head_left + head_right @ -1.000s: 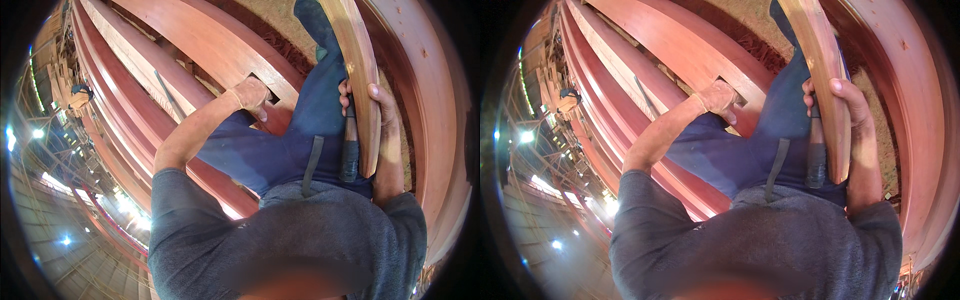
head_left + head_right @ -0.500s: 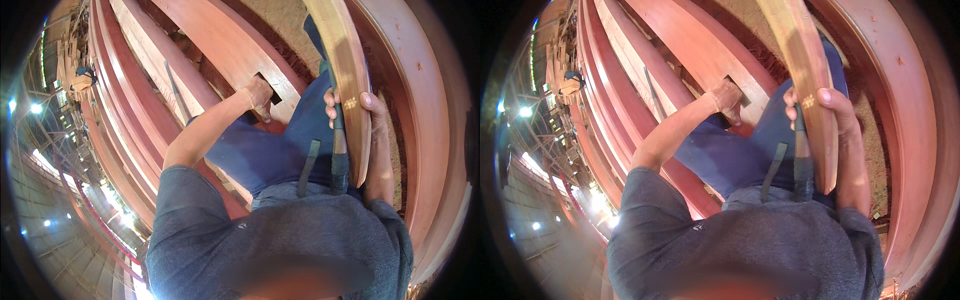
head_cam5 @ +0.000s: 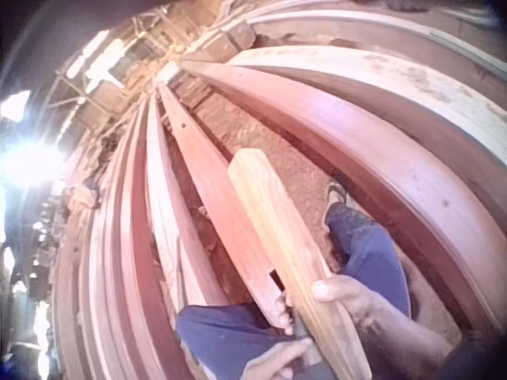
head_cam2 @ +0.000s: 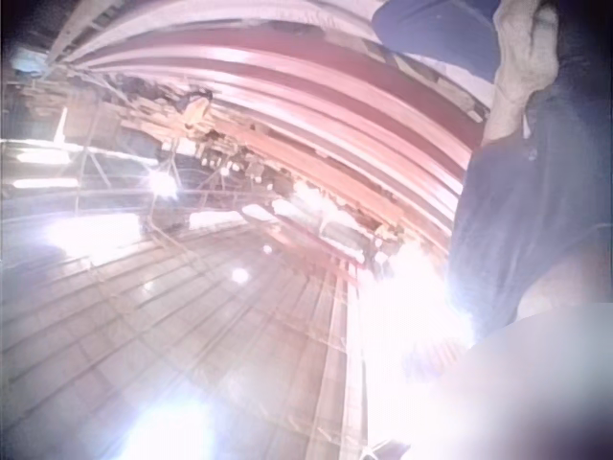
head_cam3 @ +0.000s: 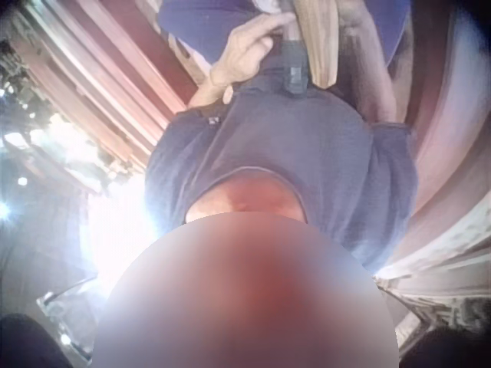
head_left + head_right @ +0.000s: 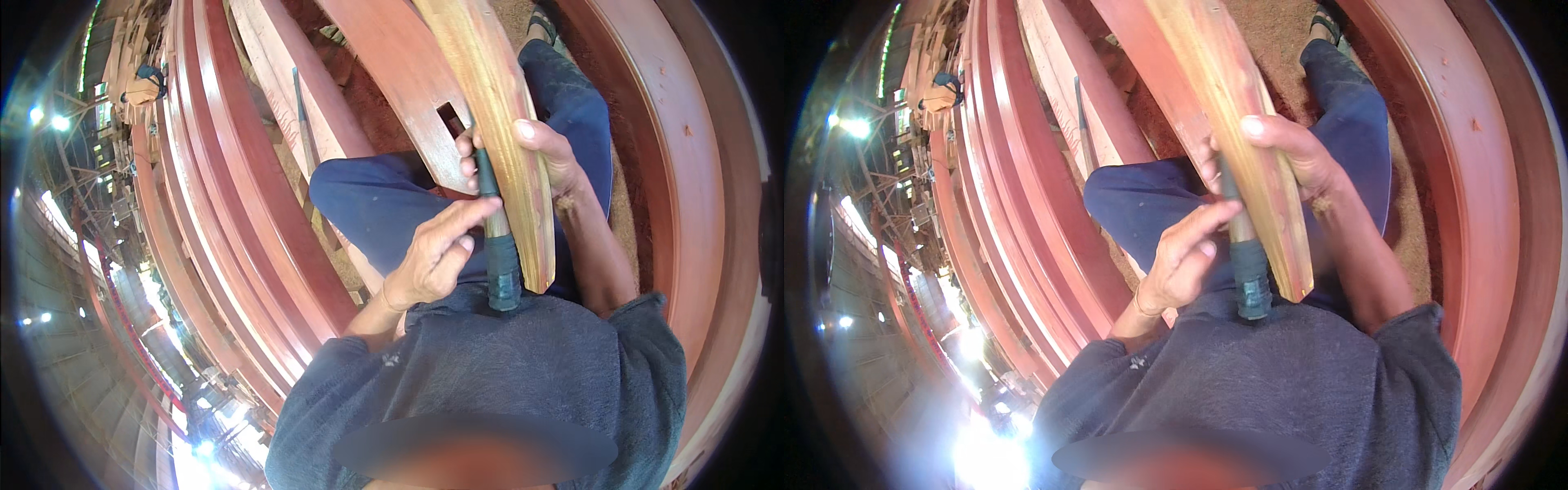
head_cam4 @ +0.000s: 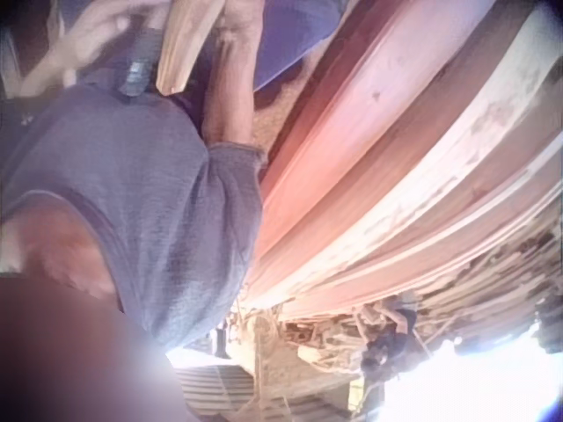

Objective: The person uses a chisel and mallet to shape a curved wooden piece. They repeatedly strike the chisel to remove wood shavings, repositioning the piece as needed to continue shaping its surface.

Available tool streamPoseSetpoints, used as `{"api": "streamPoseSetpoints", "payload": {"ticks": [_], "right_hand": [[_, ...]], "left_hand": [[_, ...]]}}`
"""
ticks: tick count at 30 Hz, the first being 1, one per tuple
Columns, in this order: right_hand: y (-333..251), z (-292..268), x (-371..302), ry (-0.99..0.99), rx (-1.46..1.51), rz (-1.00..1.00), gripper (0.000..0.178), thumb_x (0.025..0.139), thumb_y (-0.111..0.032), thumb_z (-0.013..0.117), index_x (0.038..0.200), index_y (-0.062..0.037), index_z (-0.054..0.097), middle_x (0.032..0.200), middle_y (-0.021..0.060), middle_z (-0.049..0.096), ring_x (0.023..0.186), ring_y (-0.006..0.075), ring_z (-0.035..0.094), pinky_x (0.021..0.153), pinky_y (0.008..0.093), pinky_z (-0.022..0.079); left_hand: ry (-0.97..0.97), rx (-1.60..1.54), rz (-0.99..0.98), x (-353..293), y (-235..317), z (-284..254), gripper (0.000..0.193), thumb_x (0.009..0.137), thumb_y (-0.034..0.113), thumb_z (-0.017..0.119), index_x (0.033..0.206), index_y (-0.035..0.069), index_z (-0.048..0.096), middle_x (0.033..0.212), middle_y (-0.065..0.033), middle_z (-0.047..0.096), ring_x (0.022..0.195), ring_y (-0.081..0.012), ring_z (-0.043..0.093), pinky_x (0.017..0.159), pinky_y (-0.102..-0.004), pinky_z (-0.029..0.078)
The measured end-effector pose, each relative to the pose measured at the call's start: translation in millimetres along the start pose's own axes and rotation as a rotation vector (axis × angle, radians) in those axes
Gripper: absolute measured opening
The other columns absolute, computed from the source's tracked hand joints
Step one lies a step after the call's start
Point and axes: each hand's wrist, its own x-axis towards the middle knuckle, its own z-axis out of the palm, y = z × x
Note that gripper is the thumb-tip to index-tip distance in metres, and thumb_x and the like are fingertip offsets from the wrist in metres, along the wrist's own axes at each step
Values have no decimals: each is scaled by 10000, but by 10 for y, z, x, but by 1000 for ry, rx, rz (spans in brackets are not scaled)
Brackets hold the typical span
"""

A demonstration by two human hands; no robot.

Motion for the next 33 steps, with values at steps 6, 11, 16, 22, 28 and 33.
{"api": "streamPoseSetpoints", "payload": {"ticks": [6,11,16,22,28,33], "right_hand": [[135,301,26,-14,210,14,638,928,-436,655,1292,79,563,1238,282,608,1157,410,646,1022,527,548],[11,353,-65,64,72,22,768,918,-461,687,1430,68,468,1293,282,606,1163,388,656,987,497,563],[-363,121,-296,242,-232,75,707,913,-400,709,1336,137,527,1144,260,700,895,282,754,752,380,634],[-570,33,-777,518,-370,-167,520,853,-391,742,1127,40,643,984,162,709,655,157,680,612,296,591],[-516,-1,-1033,593,-412,-222,539,853,-406,738,1149,31,631,946,138,696,666,145,659,579,282,547],[-481,-81,-1138,613,-377,-231,545,834,-413,748,1145,19,628,951,139,691,648,146,648,566,279,533]], "left_hand": [[294,668,311,22,-16,154,502,664,2,794,1134,168,731,883,-76,560,781,-252,636,616,-351,534],[348,845,659,289,12,-138,401,659,139,895,1032,156,749,920,-27,577,803,-211,632,657,-340,520],[578,405,688,656,138,-608,270,949,127,735,1150,21,590,1148,-152,563,1023,-351,690,871,-485,638],[737,51,613,994,338,-875,304,961,206,754,1072,108,487,699,-79,556,484,-114,518,386,-246,438],[-30,-371,407,1469,105,-1007,512,947,551,701,949,84,490,664,-27,471,526,-162,462,528,-332,450],[-276,-404,173,1725,-40,-1031,467,828,442,759,810,102,439,646,-2,429,585,-148,437,624,-336,396]]}}
